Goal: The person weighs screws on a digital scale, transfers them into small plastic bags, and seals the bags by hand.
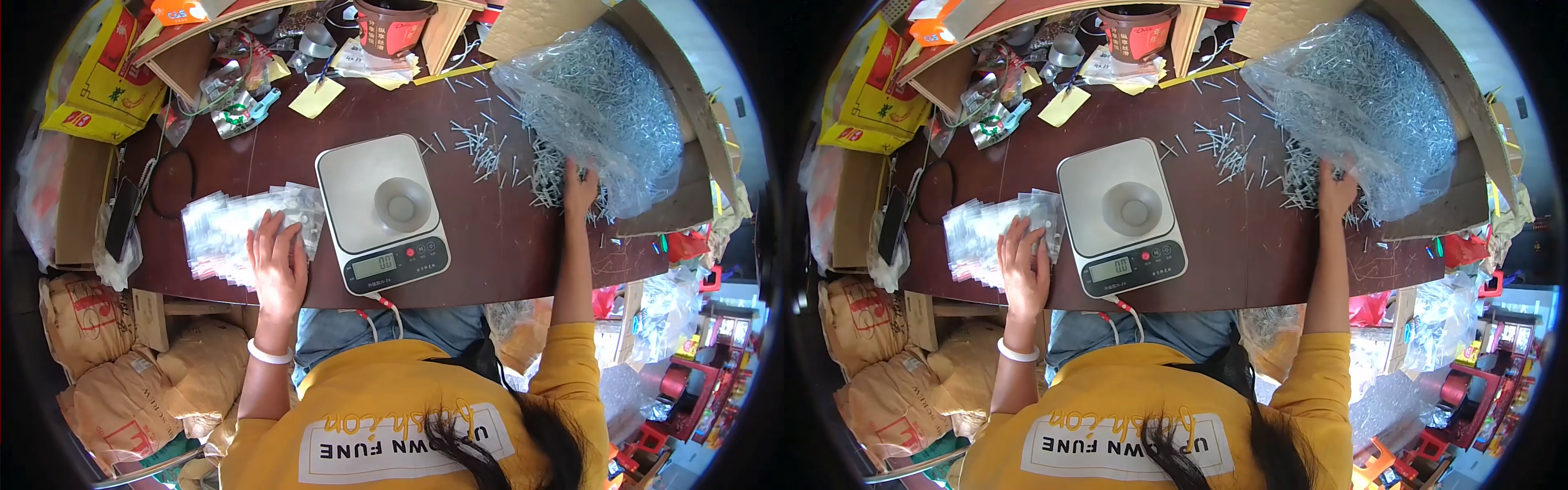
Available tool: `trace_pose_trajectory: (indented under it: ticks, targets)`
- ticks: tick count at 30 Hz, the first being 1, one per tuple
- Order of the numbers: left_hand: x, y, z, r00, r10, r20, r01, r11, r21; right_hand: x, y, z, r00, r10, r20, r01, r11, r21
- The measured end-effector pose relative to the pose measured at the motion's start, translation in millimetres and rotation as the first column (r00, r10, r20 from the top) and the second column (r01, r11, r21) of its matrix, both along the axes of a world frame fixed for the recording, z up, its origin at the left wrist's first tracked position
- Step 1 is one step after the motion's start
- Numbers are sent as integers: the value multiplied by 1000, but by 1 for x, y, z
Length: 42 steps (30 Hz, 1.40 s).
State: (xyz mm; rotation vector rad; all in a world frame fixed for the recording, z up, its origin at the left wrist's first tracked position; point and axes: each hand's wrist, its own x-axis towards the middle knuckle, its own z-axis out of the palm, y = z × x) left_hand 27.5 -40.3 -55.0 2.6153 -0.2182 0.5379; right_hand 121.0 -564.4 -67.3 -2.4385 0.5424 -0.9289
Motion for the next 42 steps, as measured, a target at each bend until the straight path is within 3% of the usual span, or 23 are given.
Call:
trace_pose_trajectory:
  ticks: [2, 10, 12, 15, 17, 19, 22, 23, 25, 27, 30, 32, 37, 39, 41, 42]
  targets:
    - [-1, 0, 1, 1000, 3, -1, -3, 1000, -1, 0, 25, 0, 995, 67, 71, -70, 997, 35]
    - [-4, 5, 3, 998, -34, 56, 41, 990, -131, 7, 127, 18, 894, 422, 154, -405, 905, -131]
    - [-6, 4, 13, 992, -89, 89, 108, 965, -239, 11, 136, 21, 855, 497, 144, -461, 858, -227]
    - [-17, -10, 60, 966, -217, 138, 257, 846, -468, 20, 135, 33, 790, 607, 87, -588, 790, -174]
    - [-27, -12, 99, 914, -359, 192, 398, 690, -604, 29, 127, 45, 798, 603, 9, -598, 793, -117]
    - [-29, -7, 120, 647, -636, 421, 684, 241, -689, 42, 118, 55, 799, 597, -74, -602, 793, -93]
    - [-44, -33, 157, 467, -623, 628, 564, -337, -754, 54, 109, 64, 793, 589, -152, -608, 781, -145]
    - [-47, -27, 165, 363, -702, 613, 462, -435, -773, 52, 108, 67, 774, 597, -208, -628, 767, -134]
    - [-34, -29, 171, 130, -719, 683, 425, -582, -694, 48, 106, 71, 728, 609, -315, -665, 738, -109]
    - [-34, -27, 178, 79, -720, 689, 331, -633, -700, 34, 105, 70, 686, 561, -463, -674, 729, -115]
    - [-46, -24, 184, 183, -741, 646, 201, -615, -763, 13, 114, 74, 652, 552, -520, -690, 716, -106]
    - [-36, -31, 184, 132, -724, 677, 222, -644, -732, 10, 113, 70, 663, 541, -518, -685, 717, -128]
    - [-49, -38, 170, 229, -618, 752, 375, -657, -654, 18, 109, 76, 624, 627, -466, -689, 723, 50]
    - [-63, -34, 175, 330, -646, 688, 323, -608, -726, 22, 104, 77, 623, 635, -456, -666, 737, 117]
    - [-79, -24, 191, 462, -734, 497, 129, -499, -857, 26, 98, 78, 639, 620, -456, -611, 769, 188]
    - [-67, -24, 188, 336, -743, 579, 172, -556, -813, 25, 100, 81, 646, 618, -448, -616, 769, 172]
